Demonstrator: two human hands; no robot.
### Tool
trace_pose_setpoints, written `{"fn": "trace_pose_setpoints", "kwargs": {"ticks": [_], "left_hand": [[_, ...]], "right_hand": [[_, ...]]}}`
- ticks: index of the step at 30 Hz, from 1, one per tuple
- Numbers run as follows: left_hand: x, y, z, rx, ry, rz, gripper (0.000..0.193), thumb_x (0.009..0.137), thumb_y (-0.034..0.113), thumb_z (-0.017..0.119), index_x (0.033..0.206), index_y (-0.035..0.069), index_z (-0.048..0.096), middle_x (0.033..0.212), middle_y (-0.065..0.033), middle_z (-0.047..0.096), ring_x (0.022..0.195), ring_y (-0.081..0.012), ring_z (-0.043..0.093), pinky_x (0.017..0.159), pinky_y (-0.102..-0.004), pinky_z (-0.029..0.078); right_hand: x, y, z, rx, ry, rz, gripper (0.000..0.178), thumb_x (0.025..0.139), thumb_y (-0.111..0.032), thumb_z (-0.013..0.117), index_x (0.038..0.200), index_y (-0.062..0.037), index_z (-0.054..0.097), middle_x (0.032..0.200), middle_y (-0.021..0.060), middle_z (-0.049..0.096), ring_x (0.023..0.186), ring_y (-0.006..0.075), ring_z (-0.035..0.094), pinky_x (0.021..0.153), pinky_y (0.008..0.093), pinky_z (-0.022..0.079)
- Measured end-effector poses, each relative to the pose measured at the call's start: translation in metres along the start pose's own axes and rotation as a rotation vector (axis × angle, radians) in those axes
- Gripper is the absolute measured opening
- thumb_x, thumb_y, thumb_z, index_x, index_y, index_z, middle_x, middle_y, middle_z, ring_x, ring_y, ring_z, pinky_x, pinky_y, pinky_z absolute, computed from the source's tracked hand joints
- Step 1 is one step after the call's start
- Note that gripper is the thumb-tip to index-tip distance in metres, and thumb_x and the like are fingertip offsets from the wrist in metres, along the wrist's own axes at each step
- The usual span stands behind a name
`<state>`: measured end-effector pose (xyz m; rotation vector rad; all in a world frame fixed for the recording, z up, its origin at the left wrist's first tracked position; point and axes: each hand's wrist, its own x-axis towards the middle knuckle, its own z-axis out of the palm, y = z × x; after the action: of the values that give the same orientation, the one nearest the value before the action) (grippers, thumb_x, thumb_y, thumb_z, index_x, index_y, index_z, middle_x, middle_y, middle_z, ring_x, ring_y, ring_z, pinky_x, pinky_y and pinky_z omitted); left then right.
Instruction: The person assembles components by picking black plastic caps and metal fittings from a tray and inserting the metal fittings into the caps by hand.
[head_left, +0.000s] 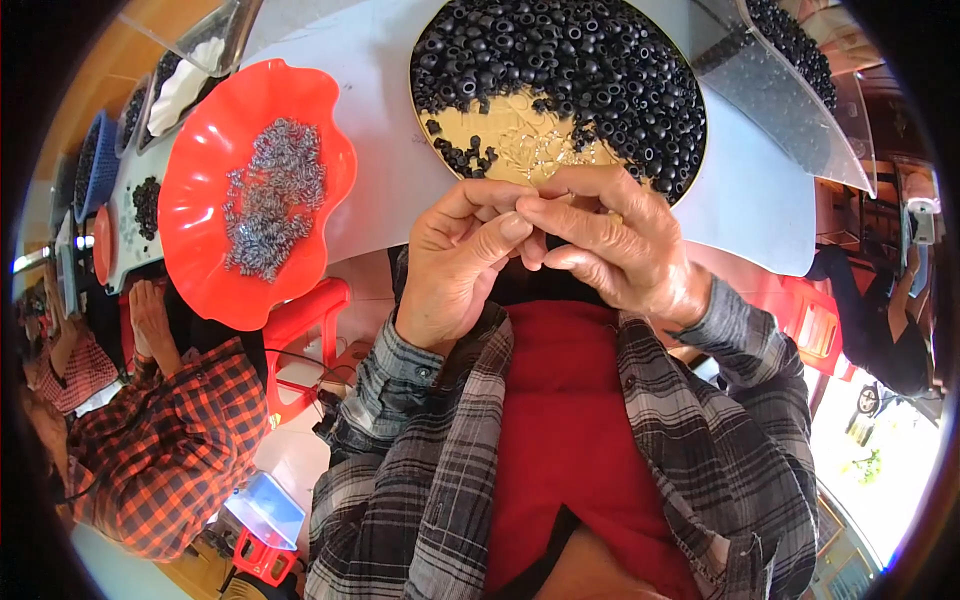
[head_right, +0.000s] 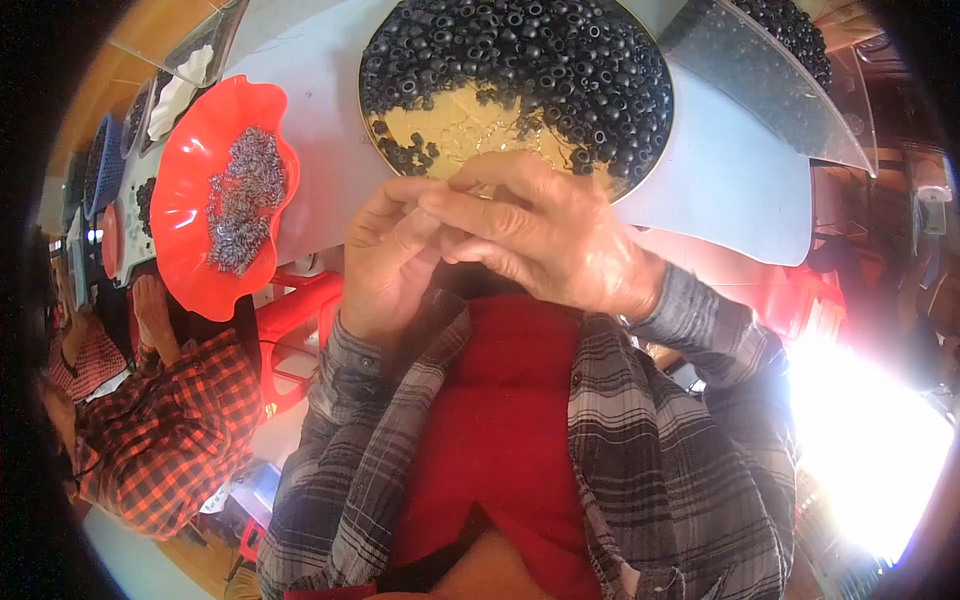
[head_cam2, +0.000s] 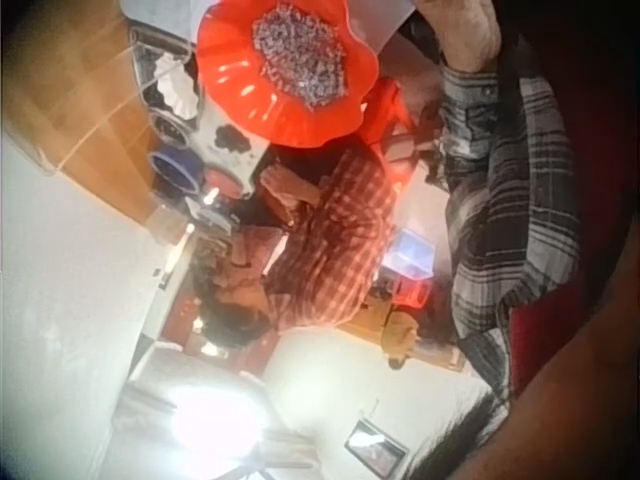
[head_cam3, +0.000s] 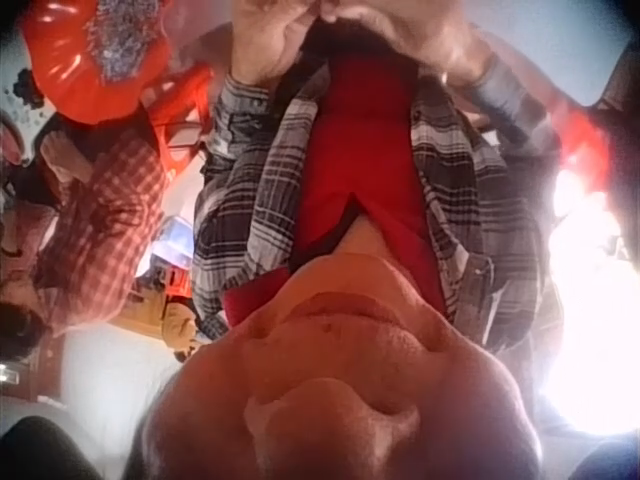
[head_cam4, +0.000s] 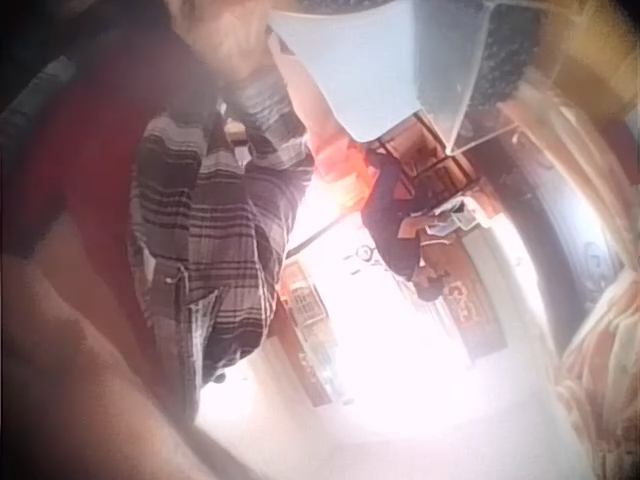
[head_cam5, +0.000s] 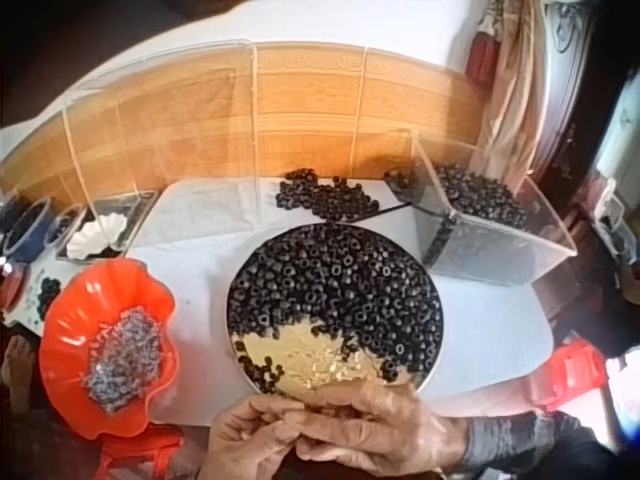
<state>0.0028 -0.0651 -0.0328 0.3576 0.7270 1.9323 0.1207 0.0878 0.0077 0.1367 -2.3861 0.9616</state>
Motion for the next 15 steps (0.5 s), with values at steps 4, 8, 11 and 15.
{"fn": "trace_pose_setpoints", "kwargs": {"ticks": [4,8,11,15], "left_hand": [[-0.002,0.005,-0.005,0.091,-0.033,-0.003,0.02,0.096,0.001,0.062,0.116,-0.002,0.062,0.09,-0.0103,0.068,0.077,-0.0172,0.066,0.08,-0.0323,0.056],[-0.006,0.008,-0.004,0.129,0.004,-0.022,0.021,0.095,0.002,0.063,0.115,-0.003,0.062,0.091,-0.0121,0.069,0.076,-0.0167,0.066,0.081,-0.0329,0.056],[-0.008,0.007,-0.001,0.128,0.023,-0.036,0.021,0.095,0.002,0.064,0.115,-0.004,0.062,0.095,-0.0147,0.07,0.077,-0.0166,0.066,0.08,-0.0324,0.056],[-0.01,0.008,0.002,0.122,0.045,-0.028,0.021,0.095,0.003,0.065,0.115,-0.004,0.062,0.099,-0.0164,0.07,0.079,-0.0166,0.067,0.077,-0.031,0.056]], "right_hand": [[0.015,0.027,-0.025,-0.222,-0.013,0.039,0.028,0.083,-0.004,0.071,0.111,-0.0079,0.072,0.099,0.0115,0.065,0.082,0.0289,0.068,0.07,0.0357,0.058],[0.037,0.057,-0.032,-0.465,-0.083,-0.033,0.013,0.084,-0.013,0.069,0.095,-0.0055,0.07,0.089,0.01,0.06,0.072,0.0304,0.065,0.061,0.0389,0.055],[0.045,0.068,-0.027,-0.63,-0.194,-0.052,0.014,0.083,-0.018,0.07,0.086,-0.0052,0.066,0.086,0.0103,0.058,0.071,0.0303,0.065,0.061,0.0398,0.055],[0.047,0.074,-0.019,-0.649,-0.223,-0.056,0.016,0.083,-0.02,0.07,0.083,-0.0056,0.063,0.086,0.0102,0.057,0.072,0.0302,0.065,0.062,0.0401,0.055]]}}
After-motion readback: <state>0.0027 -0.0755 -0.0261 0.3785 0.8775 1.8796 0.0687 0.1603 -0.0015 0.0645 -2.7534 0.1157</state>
